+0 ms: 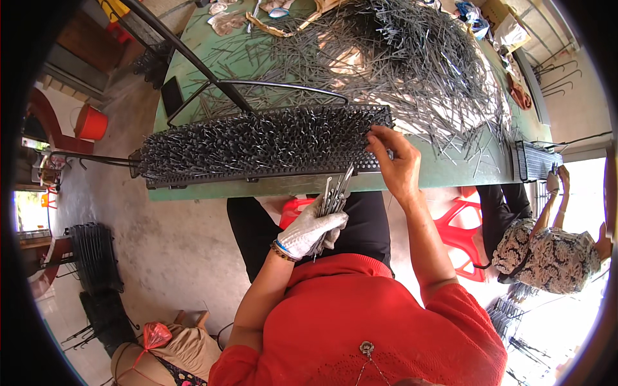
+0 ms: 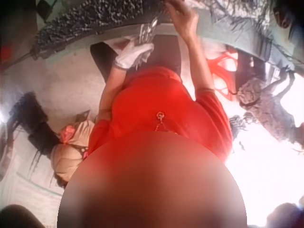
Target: Manually inserting thin metal wires into a perforated brush frame or mesh structure.
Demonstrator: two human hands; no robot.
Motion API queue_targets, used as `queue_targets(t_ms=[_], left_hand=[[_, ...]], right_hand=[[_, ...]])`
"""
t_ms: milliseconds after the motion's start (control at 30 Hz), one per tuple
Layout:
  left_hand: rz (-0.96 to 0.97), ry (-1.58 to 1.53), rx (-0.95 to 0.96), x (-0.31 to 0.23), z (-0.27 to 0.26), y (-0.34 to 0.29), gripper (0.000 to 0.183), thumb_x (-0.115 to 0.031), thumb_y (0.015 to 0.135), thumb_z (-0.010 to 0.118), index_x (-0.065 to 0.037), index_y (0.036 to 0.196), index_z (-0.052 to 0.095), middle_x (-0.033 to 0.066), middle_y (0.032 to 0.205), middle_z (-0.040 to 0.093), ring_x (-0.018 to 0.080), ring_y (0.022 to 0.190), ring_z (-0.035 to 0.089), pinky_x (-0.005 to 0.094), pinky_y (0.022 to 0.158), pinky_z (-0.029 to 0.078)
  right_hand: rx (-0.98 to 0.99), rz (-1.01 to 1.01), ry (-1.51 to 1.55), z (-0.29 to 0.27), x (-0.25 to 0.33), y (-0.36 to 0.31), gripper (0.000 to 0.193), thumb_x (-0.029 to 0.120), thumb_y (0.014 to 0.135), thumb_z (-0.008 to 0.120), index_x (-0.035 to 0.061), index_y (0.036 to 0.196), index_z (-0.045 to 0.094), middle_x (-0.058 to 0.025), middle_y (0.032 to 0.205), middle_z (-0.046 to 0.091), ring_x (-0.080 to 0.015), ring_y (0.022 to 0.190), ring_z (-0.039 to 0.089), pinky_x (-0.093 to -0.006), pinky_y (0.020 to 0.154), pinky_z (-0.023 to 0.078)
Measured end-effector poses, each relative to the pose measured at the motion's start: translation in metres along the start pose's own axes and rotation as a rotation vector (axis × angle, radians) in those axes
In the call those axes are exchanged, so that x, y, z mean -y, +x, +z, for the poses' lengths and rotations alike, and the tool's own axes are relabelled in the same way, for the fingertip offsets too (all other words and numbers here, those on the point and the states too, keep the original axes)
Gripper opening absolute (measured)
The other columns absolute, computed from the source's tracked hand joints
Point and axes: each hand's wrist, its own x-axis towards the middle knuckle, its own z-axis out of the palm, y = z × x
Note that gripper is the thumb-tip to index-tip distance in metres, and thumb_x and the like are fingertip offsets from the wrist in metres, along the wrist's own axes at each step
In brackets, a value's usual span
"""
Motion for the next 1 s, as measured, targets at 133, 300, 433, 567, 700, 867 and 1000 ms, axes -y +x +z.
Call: queue_targets(t_ms=[133,300,433,567,700,867,1000], left_hand=[[-0.004,0.001,-0.017,-0.002,0.002,-0.002,0.036,-0.013,0.090,0.064,-0.012,0.123,0.050,0.0010,0.079,0.059,0.0060,0.056,0.054,0.0213,0.045,0.044],[-0.008,-0.007,-0.017,-0.002,0.003,0.000,0.034,-0.015,0.091,0.063,-0.013,0.123,0.050,0.0007,0.079,0.058,0.0059,0.055,0.053,0.0214,0.044,0.042],[-0.055,-0.141,0.044,-0.003,0.002,0.000,0.031,-0.019,0.093,0.061,-0.015,0.122,0.050,0.0005,0.077,0.058,0.0057,0.052,0.051,0.0214,0.041,0.039],[-0.058,-0.123,0.002,-0.008,0.006,-0.001,0.028,-0.020,0.094,0.059,-0.015,0.121,0.050,0.0005,0.075,0.057,0.0058,0.051,0.049,0.0213,0.040,0.037],[-0.069,-0.170,0.017,-0.009,0.006,-0.001,0.027,-0.021,0.095,0.058,-0.015,0.120,0.050,0.0006,0.074,0.056,0.0061,0.050,0.048,0.0213,0.040,0.037],[-0.027,-0.107,0.023,-0.008,0.007,-0.002,0.026,-0.020,0.095,0.057,-0.014,0.120,0.050,0.0006,0.075,0.056,0.0059,0.051,0.048,0.0208,0.041,0.038],[-0.006,-0.061,0.053,-0.012,0.010,-0.004,0.021,-0.019,0.095,0.057,-0.013,0.114,0.050,0.0001,0.075,0.056,0.0056,0.051,0.049,0.0205,0.042,0.038]], right_hand=[[-0.068,-0.061,0.027,0.002,-0.001,-0.003,0.027,-0.002,0.088,0.064,-0.0026,0.115,0.062,-0.0104,0.096,0.070,-0.0145,0.080,0.069,-0.0250,0.071,0.054],[-0.088,-0.197,-0.103,0.001,-0.007,-0.005,0.026,-0.005,0.088,0.063,-0.0021,0.114,0.064,-0.0114,0.096,0.071,-0.0151,0.081,0.069,-0.0258,0.072,0.056],[-0.125,-0.283,-0.160,0.003,-0.010,-0.005,0.028,-0.005,0.086,0.065,0.0000,0.114,0.065,-0.0109,0.096,0.071,-0.0167,0.081,0.070,-0.0272,0.073,0.056],[-0.132,-0.404,-0.378,0.005,-0.009,-0.001,0.029,-0.002,0.081,0.069,0.0042,0.109,0.068,-0.0086,0.094,0.070,-0.0221,0.081,0.066,-0.0312,0.073,0.052],[-0.065,-0.522,-0.537,0.003,-0.009,-0.001,0.028,0.003,0.078,0.072,0.0064,0.106,0.070,-0.0061,0.097,0.068,-0.0234,0.082,0.061,-0.0340,0.073,0.045],[-0.032,-0.487,-0.545,0.003,-0.007,-0.004,0.027,0.005,0.081,0.069,0.0074,0.107,0.069,-0.0039,0.105,0.067,-0.0223,0.088,0.059,-0.0338,0.077,0.043],[-0.017,-0.448,-0.584,0.001,-0.001,-0.003,0.026,0.005,0.084,0.065,0.0077,0.109,0.068,-0.0022,0.109,0.067,-0.0224,0.097,0.058,-0.0358,0.082,0.040]])
